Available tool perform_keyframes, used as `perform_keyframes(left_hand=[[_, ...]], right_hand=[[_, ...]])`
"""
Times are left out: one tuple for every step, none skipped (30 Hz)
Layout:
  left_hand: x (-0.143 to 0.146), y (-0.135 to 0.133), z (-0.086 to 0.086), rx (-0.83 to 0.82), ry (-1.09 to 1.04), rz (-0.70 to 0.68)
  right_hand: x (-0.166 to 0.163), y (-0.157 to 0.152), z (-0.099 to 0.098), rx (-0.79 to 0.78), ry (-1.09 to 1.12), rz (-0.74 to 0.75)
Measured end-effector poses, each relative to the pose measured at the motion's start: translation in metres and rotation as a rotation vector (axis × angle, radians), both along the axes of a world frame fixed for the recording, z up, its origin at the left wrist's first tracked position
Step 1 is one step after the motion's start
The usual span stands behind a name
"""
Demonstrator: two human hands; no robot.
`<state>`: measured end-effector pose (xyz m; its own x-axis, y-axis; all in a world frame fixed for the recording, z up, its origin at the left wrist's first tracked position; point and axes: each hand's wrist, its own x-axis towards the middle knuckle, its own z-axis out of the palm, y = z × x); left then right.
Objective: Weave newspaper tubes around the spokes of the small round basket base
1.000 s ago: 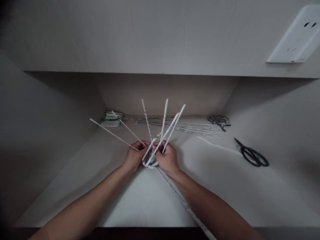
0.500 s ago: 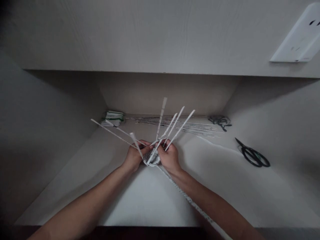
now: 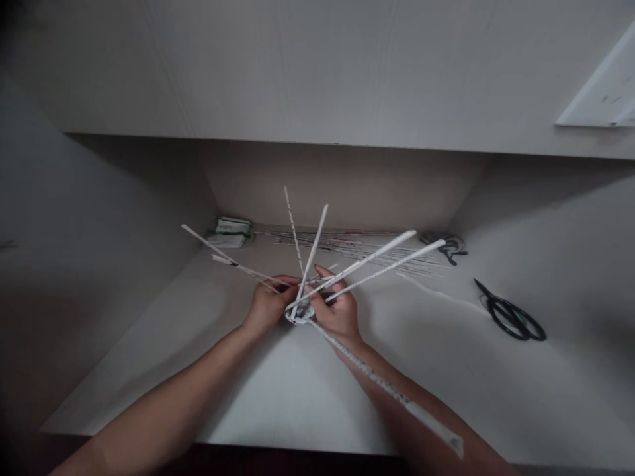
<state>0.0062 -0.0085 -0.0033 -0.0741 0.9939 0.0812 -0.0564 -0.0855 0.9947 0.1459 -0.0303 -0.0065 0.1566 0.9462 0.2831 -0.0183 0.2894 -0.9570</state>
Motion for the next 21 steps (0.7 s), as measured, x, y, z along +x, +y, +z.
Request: perform_keyframes(left_hand=[[0.000,0.000,0.000,-0.004,-0.001,-0.002],[0.000,0.000,-0.001,-0.013,-0.014,-0.009],[0.000,0.000,-0.001,-0.024,-0.038,-0.025],[0.000,0.000,-0.002,-0.036,-0.070,-0.047],[0.000,-0.001,-0.002,-0.052,-0.109,-0.074],[0.001,-0.001,-0.002,-0.072,-0.152,-0.099],[0.001,-0.002,-0.002,-0.097,-0.197,-0.119],[0.002,-0.003,-0.001,-0.125,-0.240,-0.134],[0.002,-0.003,0.000,-0.152,-0.279,-0.147],[0.002,-0.004,0.001,-0.173,-0.315,-0.159],[0.002,-0.004,0.002,-0.189,-0.346,-0.175],[0.002,-0.004,0.002,-0.200,-0.374,-0.192],[0.002,-0.003,0.003,-0.209,-0.396,-0.208],[0.002,-0.003,0.003,-0.216,-0.412,-0.220],[0.002,-0.002,0.002,-0.223,-0.420,-0.226],[0.002,-0.002,0.001,-0.228,-0.422,-0.224],[0.001,-0.001,0.000,-0.231,-0.418,-0.215],[0.001,-0.001,-0.001,-0.228,-0.411,-0.202],[0.002,0.000,-0.002,-0.223,-0.401,-0.187],[0.002,0.000,-0.003,-0.215,-0.395,-0.168],[0.002,0.000,-0.004,-0.207,-0.392,-0.147]], right_hand=[[0.000,0.000,-0.001,-0.002,-0.005,-0.001],[0.000,0.001,-0.002,-0.012,0.000,0.001],[0.001,0.003,-0.004,-0.026,0.010,0.001],[0.001,0.004,-0.005,-0.038,0.024,-0.006],[0.001,0.006,-0.007,-0.048,0.042,-0.018],[0.002,0.008,-0.008,-0.056,0.065,-0.032],[0.002,0.009,-0.009,-0.064,0.089,-0.046],[0.002,0.010,-0.010,-0.069,0.105,-0.057],[0.002,0.011,-0.010,-0.068,0.108,-0.064],[0.003,0.011,-0.011,-0.062,0.099,-0.068],[0.004,0.011,-0.011,-0.049,0.078,-0.076],[0.004,0.011,-0.012,-0.034,0.047,-0.088],[0.005,0.011,-0.012,-0.019,0.017,-0.103],[0.006,0.011,-0.013,-0.007,-0.006,-0.118],[0.006,0.011,-0.014,-0.001,-0.017,-0.130],[0.007,0.011,-0.014,0.002,-0.020,-0.136],[0.006,0.011,-0.014,0.002,-0.017,-0.134],[0.006,0.011,-0.014,-0.002,-0.007,-0.124],[0.005,0.010,-0.013,-0.010,0.012,-0.109],[0.003,0.009,-0.012,-0.023,0.039,-0.093],[0.002,0.008,-0.010,-0.040,0.078,-0.077]])
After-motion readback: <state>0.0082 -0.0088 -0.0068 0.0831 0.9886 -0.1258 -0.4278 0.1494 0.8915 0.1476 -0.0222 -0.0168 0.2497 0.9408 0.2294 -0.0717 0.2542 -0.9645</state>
